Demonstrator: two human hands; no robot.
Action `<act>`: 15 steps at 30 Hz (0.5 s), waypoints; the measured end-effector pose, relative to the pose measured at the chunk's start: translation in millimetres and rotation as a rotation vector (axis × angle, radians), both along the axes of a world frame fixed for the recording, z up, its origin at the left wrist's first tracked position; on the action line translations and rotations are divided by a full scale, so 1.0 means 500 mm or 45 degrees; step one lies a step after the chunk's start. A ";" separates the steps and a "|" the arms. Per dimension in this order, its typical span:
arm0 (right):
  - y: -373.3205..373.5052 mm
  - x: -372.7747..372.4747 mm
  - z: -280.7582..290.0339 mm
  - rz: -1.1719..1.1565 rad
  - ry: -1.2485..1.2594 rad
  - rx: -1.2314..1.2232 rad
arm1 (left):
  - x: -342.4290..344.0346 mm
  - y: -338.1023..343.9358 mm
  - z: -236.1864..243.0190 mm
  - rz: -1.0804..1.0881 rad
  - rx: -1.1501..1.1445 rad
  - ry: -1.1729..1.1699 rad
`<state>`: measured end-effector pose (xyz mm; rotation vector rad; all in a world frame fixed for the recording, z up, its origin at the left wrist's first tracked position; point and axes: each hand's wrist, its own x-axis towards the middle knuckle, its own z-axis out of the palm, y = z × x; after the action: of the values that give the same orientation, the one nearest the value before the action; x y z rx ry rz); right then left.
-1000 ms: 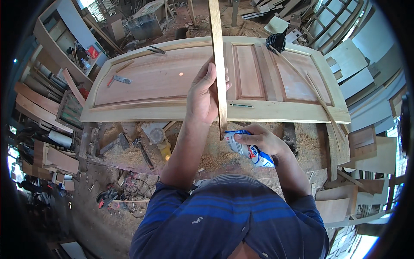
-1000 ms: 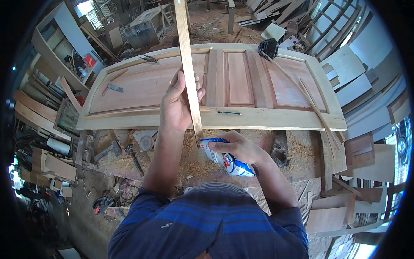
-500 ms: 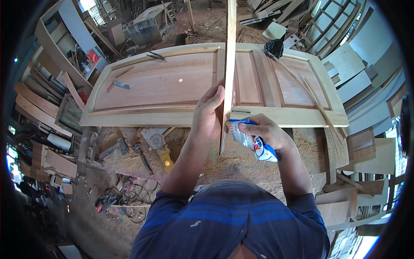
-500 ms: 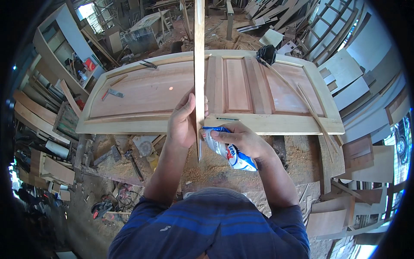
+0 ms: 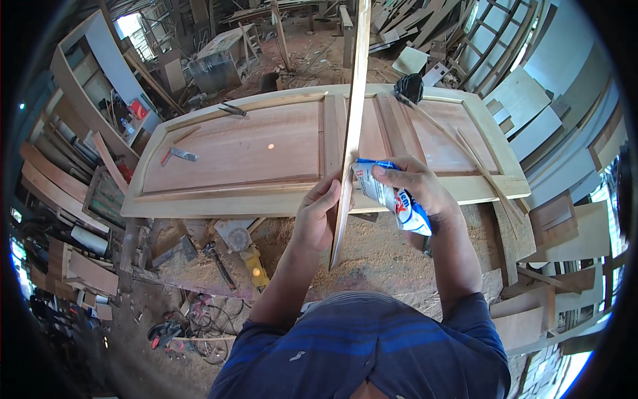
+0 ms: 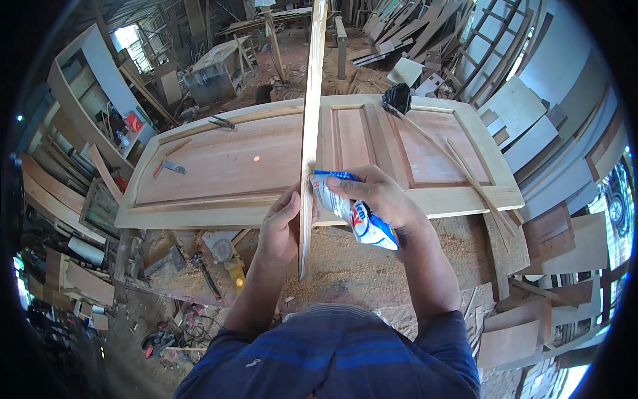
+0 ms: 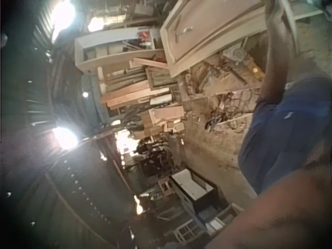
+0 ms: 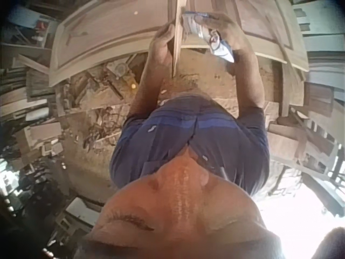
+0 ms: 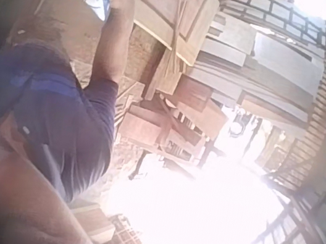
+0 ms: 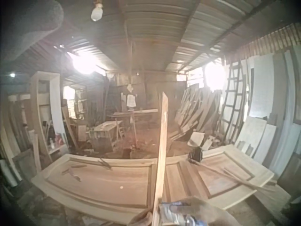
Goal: The person measures and marks a wooden strip against a wooden door with a pencil, cuts the strip using a miter saw, applies glue to the strip from a packet, and places the strip onto the wooden door.
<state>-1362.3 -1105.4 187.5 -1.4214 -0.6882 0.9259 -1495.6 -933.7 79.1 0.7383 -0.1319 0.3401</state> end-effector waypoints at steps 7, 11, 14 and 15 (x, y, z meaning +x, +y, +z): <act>-0.001 0.016 0.056 -0.080 -0.152 0.022 | -0.022 -0.015 -0.001 0.036 0.030 0.181; -0.003 0.015 0.082 -0.252 -0.172 0.010 | -0.031 -0.013 -0.021 0.032 0.056 0.180; -0.012 0.034 0.097 -0.199 -0.184 0.048 | -0.038 -0.013 -0.029 0.026 0.088 0.233; -0.013 0.037 0.103 -0.187 -0.187 0.050 | -0.041 -0.012 -0.032 0.023 0.092 0.232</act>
<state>-1343.8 -1111.7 239.1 -1.4944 -0.6964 0.6954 -1516.0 -939.7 63.1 0.8383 0.0348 0.2849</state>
